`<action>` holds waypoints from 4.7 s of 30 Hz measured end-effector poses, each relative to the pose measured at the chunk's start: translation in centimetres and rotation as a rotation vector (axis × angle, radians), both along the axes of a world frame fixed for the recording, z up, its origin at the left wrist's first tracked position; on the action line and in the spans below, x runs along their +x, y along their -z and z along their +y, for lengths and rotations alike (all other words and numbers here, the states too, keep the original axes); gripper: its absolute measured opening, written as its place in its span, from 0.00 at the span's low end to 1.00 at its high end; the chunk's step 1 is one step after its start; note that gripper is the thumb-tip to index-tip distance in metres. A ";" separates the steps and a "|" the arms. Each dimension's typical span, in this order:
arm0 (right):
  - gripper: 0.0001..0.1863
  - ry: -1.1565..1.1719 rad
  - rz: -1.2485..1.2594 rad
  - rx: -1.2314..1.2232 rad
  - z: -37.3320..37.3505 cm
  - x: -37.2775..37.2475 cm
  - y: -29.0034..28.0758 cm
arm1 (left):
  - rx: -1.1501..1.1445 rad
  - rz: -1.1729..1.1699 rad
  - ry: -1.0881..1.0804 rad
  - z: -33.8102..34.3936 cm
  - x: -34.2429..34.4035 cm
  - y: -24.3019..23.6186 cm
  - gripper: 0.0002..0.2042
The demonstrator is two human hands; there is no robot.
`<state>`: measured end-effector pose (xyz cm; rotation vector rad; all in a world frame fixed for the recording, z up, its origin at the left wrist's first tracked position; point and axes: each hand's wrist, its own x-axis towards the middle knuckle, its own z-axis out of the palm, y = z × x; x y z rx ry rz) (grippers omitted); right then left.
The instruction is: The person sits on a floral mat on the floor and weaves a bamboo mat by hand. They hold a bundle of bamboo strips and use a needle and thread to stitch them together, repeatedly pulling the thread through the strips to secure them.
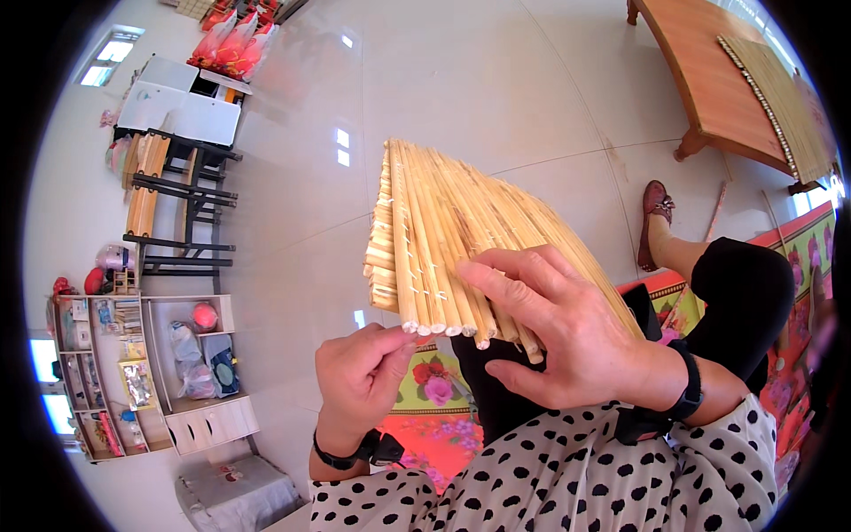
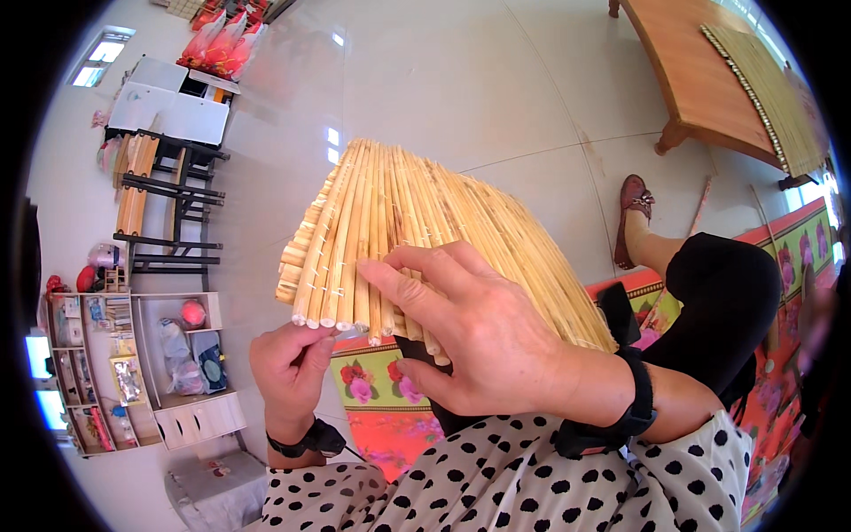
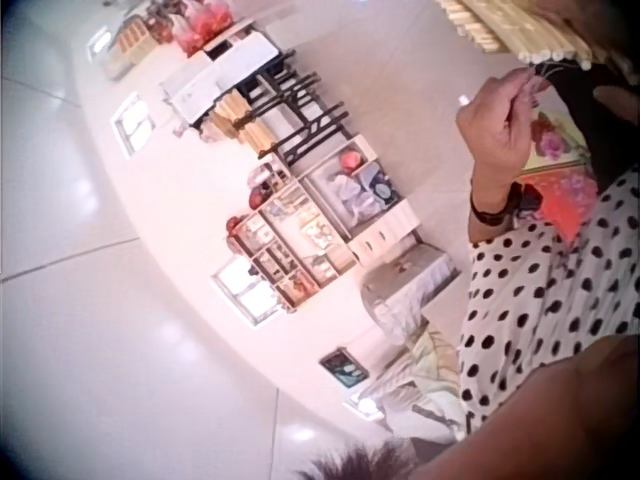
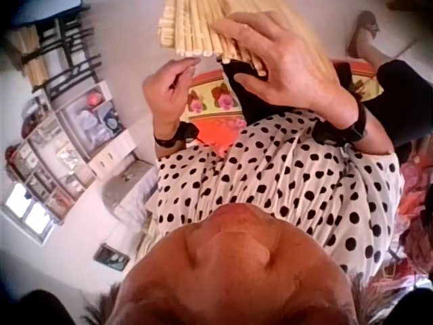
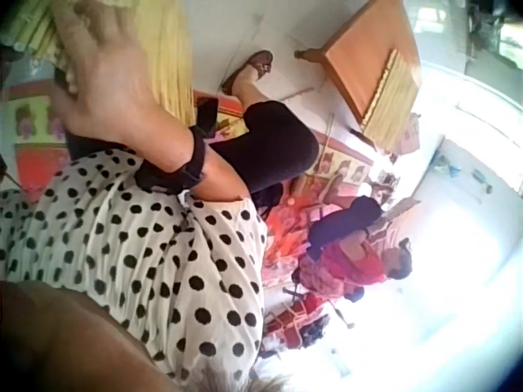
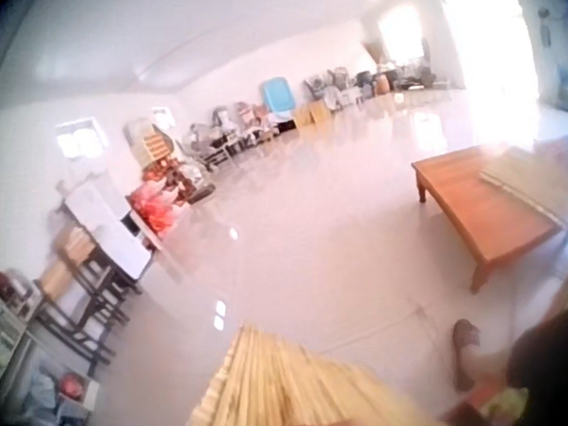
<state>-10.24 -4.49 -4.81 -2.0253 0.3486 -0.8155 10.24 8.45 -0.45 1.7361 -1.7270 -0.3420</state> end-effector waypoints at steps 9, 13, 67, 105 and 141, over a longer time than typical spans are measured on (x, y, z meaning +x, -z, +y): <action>0.40 -0.064 -0.035 0.101 -0.2 0.2 0.9 | -0.106 -0.077 -0.033 -0.1 -0.9 0.7 0.05; 0.39 -0.067 -0.033 0.114 -0.2 0.0 0.8 | -0.153 -0.102 -0.043 -0.2 -1.2 1.0 0.05; 0.26 -0.095 -0.340 0.351 -0.4 1.7 2.5 | -0.084 -0.099 -0.158 0.0 -2.4 1.7 0.05; 0.30 -0.009 -0.280 0.100 -0.2 2.0 2.4 | -0.138 0.087 -0.315 -1.1 -3.6 2.9 0.03; 0.26 0.187 -0.396 0.177 -3.0 7.1 1.7 | -0.395 0.159 -0.417 -10.1 -1.4 2.0 0.11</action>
